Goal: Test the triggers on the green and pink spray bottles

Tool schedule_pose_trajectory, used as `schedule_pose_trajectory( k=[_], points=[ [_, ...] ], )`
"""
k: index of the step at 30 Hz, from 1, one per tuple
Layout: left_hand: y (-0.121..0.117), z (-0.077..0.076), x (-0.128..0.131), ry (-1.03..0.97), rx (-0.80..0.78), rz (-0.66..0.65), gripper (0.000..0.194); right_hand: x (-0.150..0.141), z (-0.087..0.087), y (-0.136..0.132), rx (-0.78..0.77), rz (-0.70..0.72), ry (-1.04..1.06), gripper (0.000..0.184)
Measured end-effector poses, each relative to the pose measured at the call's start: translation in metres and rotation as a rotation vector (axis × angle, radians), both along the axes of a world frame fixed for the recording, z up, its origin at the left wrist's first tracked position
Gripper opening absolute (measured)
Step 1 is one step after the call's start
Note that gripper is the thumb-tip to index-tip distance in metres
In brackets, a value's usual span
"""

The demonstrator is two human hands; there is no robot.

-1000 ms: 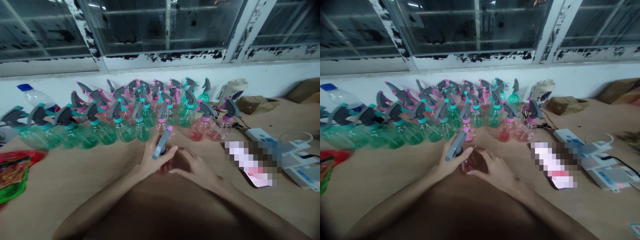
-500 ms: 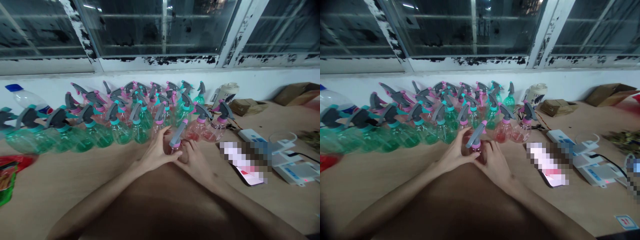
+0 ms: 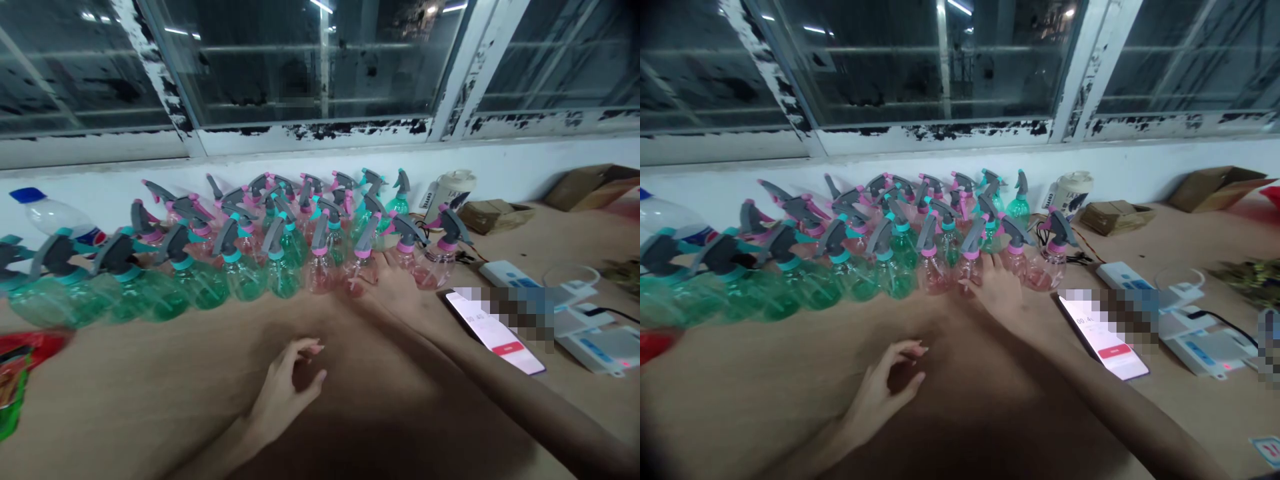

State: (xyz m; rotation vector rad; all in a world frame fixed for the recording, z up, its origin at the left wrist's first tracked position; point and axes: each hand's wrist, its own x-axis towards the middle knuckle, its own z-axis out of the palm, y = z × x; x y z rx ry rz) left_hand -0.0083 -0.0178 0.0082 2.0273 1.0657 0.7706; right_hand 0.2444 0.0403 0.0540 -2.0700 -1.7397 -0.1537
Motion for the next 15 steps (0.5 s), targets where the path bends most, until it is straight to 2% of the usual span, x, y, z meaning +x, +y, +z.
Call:
schedule_pose_trajectory(
  k=[5, 9, 13, 15],
  points=[
    [-0.001, -0.003, 0.001, 0.024, -0.025, 0.006, 0.028, -0.001, -0.002, 0.009, 0.006, -0.011, 0.029, 0.056],
    [0.000, 0.002, 0.003, 0.009, -0.026, 0.031, 0.025, 0.000, -0.002, -0.004, 0.068, 0.006, 0.090, 0.066],
    [0.001, 0.004, 0.003, -0.010, -0.025, 0.045, 0.022, 0.021, -0.001, -0.028, 0.169, 0.026, 0.253, 0.044],
    [0.001, 0.003, 0.003, -0.008, -0.027, 0.051, 0.022, 0.040, -0.001, -0.036, 0.239, -0.011, 0.308, 0.042]
  ],
)
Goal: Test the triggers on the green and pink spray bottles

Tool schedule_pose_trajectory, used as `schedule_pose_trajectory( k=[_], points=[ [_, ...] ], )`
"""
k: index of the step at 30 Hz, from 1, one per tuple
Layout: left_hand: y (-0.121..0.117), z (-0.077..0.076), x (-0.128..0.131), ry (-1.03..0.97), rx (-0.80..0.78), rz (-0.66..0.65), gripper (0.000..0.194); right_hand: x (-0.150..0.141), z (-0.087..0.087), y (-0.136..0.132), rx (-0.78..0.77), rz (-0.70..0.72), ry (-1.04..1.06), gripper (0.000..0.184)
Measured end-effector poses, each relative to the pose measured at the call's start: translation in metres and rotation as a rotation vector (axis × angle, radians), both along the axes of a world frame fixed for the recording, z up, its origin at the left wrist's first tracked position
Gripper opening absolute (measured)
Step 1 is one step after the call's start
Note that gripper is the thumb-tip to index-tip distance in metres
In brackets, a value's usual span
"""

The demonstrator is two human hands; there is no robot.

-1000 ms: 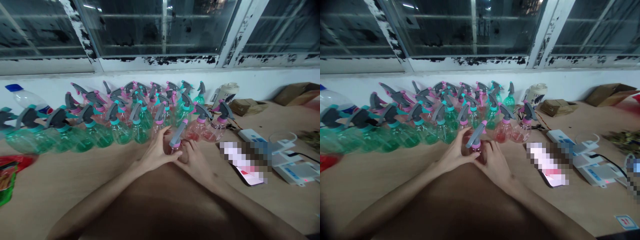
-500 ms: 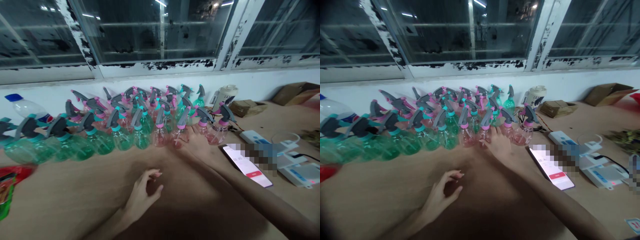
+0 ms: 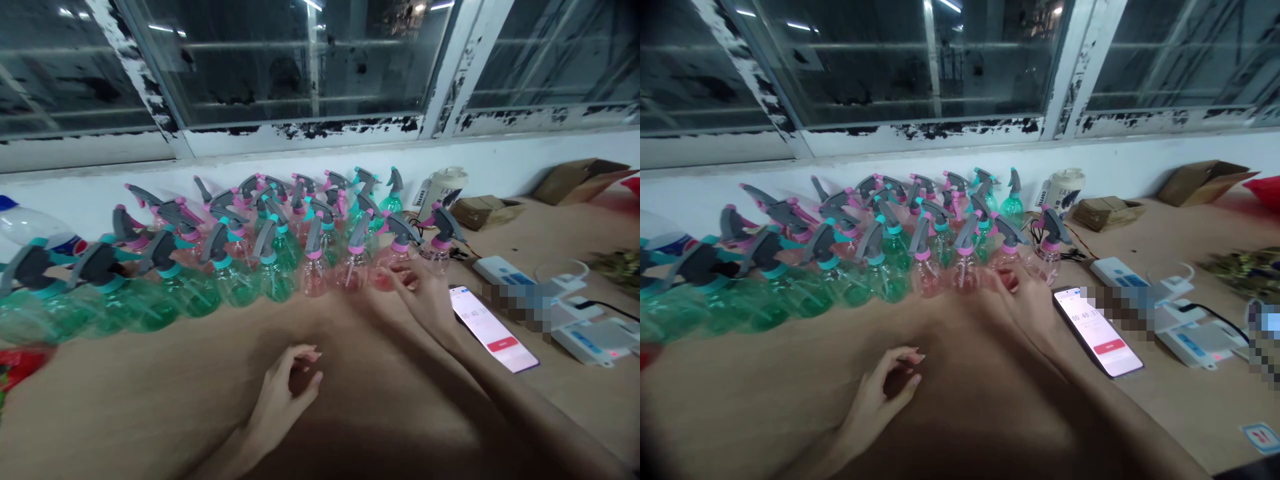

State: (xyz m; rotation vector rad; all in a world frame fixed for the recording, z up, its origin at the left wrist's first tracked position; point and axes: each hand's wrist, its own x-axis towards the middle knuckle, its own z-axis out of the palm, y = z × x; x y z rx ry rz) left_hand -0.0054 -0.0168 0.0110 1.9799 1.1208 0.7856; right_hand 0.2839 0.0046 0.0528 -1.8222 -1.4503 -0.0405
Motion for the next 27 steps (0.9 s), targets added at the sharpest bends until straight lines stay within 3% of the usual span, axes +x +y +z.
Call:
schedule_pose_trajectory(
  k=[3, 6, 14, 19, 23, 27],
  points=[
    [0.001, -0.002, -0.001, 0.008, -0.001, 0.003, 0.021, 0.028, -0.003, -0.002, 0.048, -0.085, 0.005, 0.046],
    [0.001, -0.002, -0.001, 0.014, 0.003, 0.006, 0.015, 0.045, -0.010, 0.006, 0.049, -0.076, -0.019, 0.054],
    [-0.007, 0.000, 0.006, 0.014, 0.015, -0.012, 0.013, 0.039, -0.023, 0.030, 0.002, 0.020, -0.073, 0.063],
    [-0.008, 0.008, 0.016, 0.018, 0.012, -0.051, 0.015, 0.028, -0.018, 0.004, -0.038, -0.047, -0.129, 0.065],
    [0.000, 0.022, 0.037, -0.005, 0.042, -0.088, 0.018, 0.009, -0.012, -0.031, -0.172, -0.124, -0.216, 0.062],
    [0.009, 0.042, 0.064, -0.039, 0.091, -0.144, 0.046, -0.014, -0.011, -0.059, -0.204, -0.116, -0.251, 0.074]
  ],
)
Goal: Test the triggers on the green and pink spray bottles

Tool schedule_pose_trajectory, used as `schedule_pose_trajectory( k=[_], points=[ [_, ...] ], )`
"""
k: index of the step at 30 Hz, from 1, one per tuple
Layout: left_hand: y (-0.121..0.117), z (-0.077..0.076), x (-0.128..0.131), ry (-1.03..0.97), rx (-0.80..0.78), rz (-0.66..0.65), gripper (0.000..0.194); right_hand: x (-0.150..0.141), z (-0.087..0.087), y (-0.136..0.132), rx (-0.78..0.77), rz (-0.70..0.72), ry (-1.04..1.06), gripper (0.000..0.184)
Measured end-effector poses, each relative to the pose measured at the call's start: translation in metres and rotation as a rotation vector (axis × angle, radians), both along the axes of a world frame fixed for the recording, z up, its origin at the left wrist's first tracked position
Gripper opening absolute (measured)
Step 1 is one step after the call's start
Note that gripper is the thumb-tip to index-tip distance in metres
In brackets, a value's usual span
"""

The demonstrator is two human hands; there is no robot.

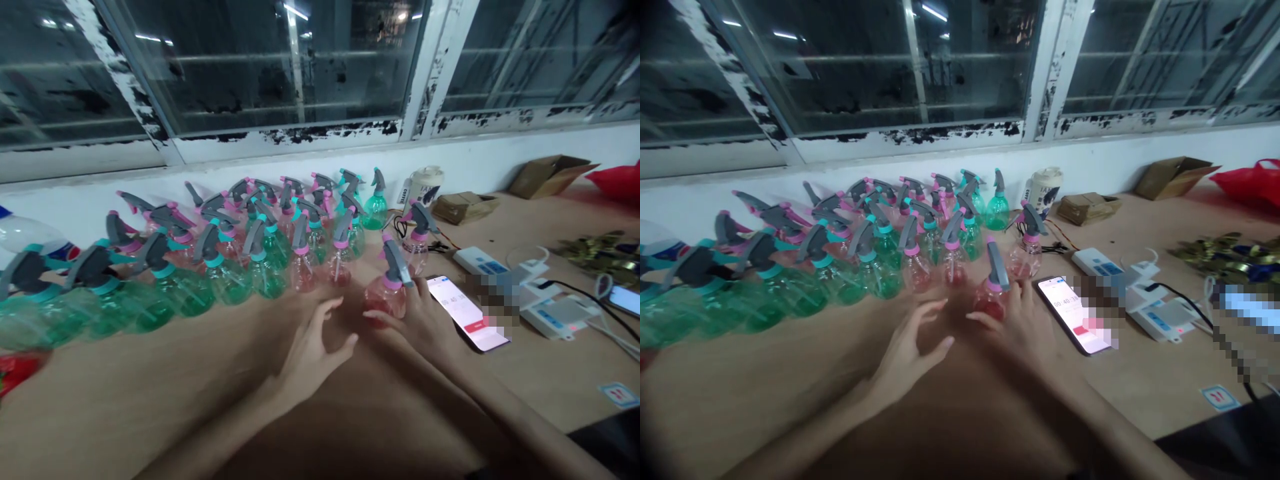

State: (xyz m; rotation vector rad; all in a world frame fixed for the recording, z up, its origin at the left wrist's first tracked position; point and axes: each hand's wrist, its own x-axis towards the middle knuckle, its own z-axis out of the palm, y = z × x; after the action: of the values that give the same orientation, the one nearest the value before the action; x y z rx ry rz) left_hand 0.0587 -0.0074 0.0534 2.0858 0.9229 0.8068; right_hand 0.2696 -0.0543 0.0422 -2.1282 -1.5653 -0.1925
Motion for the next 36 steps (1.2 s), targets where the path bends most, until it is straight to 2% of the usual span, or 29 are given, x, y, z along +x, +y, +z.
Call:
schedule_pose_trajectory(
  k=[4, 7, 9, 11, 15, 19, 22, 25, 29, 36],
  points=[
    [0.005, 0.019, 0.021, -0.026, 0.052, -0.060, 0.076, -0.024, -0.007, -0.022, -0.010, 0.118, 0.086, 0.060],
    [0.004, 0.025, 0.027, -0.018, 0.047, -0.077, 0.084, -0.045, -0.014, -0.036, 0.019, 0.226, 0.171, 0.065],
    [0.003, 0.025, 0.027, -0.026, 0.047, -0.067, 0.077, -0.058, -0.017, -0.043, -0.003, 0.254, 0.135, 0.068],
    [0.002, 0.024, 0.024, -0.051, 0.042, -0.035, 0.062, -0.070, -0.018, -0.045, -0.033, 0.285, 0.074, 0.067],
    [0.009, 0.022, 0.012, -0.085, 0.028, 0.084, 0.036, -0.080, -0.011, -0.039, -0.098, 0.422, 0.078, 0.064],
    [0.020, 0.020, -0.002, -0.128, 0.044, 0.163, 0.033, -0.071, 0.001, -0.020, -0.160, 0.630, 0.196, 0.071],
    [0.025, 0.018, -0.010, -0.168, 0.065, 0.168, 0.032, -0.053, -0.003, 0.000, -0.101, 0.789, 0.338, 0.062],
    [0.025, 0.018, -0.014, -0.161, 0.046, 0.144, 0.033, -0.033, -0.021, 0.019, -0.008, 0.726, 0.348, 0.047],
    [0.023, 0.020, -0.014, -0.121, 0.048, 0.138, 0.028, -0.015, -0.046, 0.038, 0.032, 0.706, 0.323, 0.040],
    [0.024, 0.022, -0.014, -0.082, 0.096, 0.103, 0.021, 0.000, -0.068, 0.053, 0.048, 0.679, 0.263, 0.040]
  ],
)
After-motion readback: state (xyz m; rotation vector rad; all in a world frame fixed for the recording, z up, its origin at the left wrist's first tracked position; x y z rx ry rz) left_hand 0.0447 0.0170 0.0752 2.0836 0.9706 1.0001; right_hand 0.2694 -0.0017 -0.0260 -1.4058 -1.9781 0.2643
